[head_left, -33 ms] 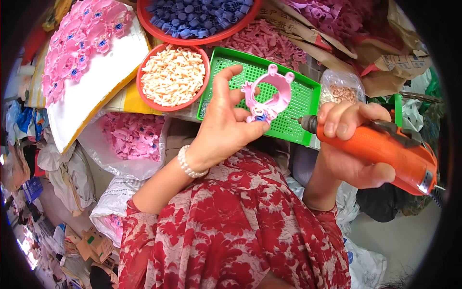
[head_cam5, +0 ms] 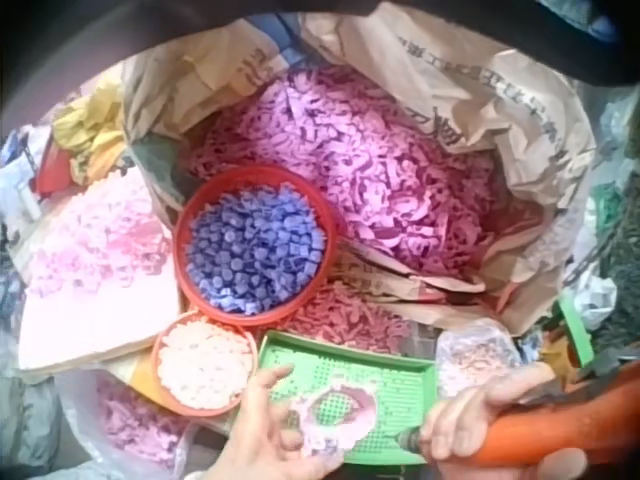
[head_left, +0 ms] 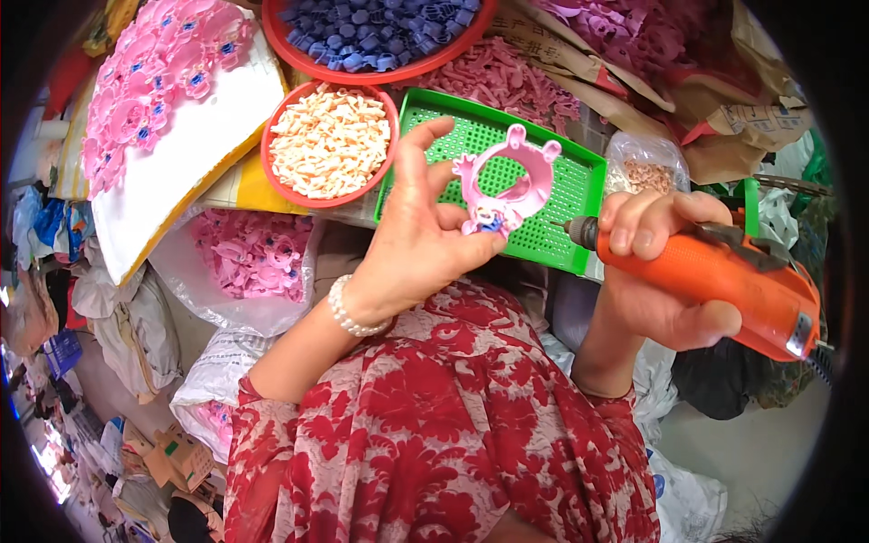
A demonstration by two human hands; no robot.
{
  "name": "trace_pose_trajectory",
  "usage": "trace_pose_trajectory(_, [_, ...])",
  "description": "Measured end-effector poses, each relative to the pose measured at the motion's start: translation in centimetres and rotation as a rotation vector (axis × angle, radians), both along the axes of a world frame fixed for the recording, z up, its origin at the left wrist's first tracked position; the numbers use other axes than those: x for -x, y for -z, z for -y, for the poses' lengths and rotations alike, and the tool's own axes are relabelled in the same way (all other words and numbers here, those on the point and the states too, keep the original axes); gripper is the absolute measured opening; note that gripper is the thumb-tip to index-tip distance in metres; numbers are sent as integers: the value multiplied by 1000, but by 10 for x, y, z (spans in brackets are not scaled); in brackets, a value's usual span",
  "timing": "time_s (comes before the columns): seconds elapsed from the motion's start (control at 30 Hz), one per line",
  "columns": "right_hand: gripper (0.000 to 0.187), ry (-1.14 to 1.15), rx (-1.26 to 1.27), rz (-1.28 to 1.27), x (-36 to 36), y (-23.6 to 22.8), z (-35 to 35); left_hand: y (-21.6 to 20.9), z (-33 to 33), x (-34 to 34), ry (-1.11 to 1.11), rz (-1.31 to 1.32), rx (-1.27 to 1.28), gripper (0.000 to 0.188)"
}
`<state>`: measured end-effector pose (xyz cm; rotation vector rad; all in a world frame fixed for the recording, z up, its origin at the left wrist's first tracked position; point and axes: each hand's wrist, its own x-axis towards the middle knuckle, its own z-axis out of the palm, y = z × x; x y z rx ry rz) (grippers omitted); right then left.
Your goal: Assembling pink plastic toy frames by applying hot glue and attaching small blue components.
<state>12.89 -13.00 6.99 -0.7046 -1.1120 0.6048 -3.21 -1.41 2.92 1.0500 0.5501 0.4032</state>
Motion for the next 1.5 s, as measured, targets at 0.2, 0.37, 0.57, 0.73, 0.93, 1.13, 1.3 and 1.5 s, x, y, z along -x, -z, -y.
trace_pose_trajectory(0.2, [85, 121, 48, -35, 3, 18, 1, -7, -20, 55, -189, 106, -670, 87])
trace_pose_trajectory(0.37, [83, 129, 58, -35, 2, 17, 4, -36, -44, 115, -634, -30, -930, 83])
trace_pose_trajectory(0.57, [77, 119, 110, -78, -1, 27, 8, -21, -56, 181, -438, -193, -479, 77])
trace_pose_trajectory(0.73, [74, 113, 141, -82, 5, 30, 10, 33, -70, 243, -355, -678, -130, 62])
trace_pose_trajectory(0.93, [75, 139, 145, -63, 7, 35, 2, 118, -100, 251, -470, -473, 146, 68])
trace_pose_trajectory(1.13, [74, 144, 189, -61, 9, 35, 4, 139, -107, 259, -688, -688, -292, 48])
trace_pose_trajectory(1.3, [69, 231, 234, -91, 13, 36, -1, 82, -101, 223, -794, -579, -695, 18])
trace_pose_trajectory(1.5, [69, 208, 243, -114, 11, 39, 0, 19, -176, 255, -1077, -726, -962, 17])
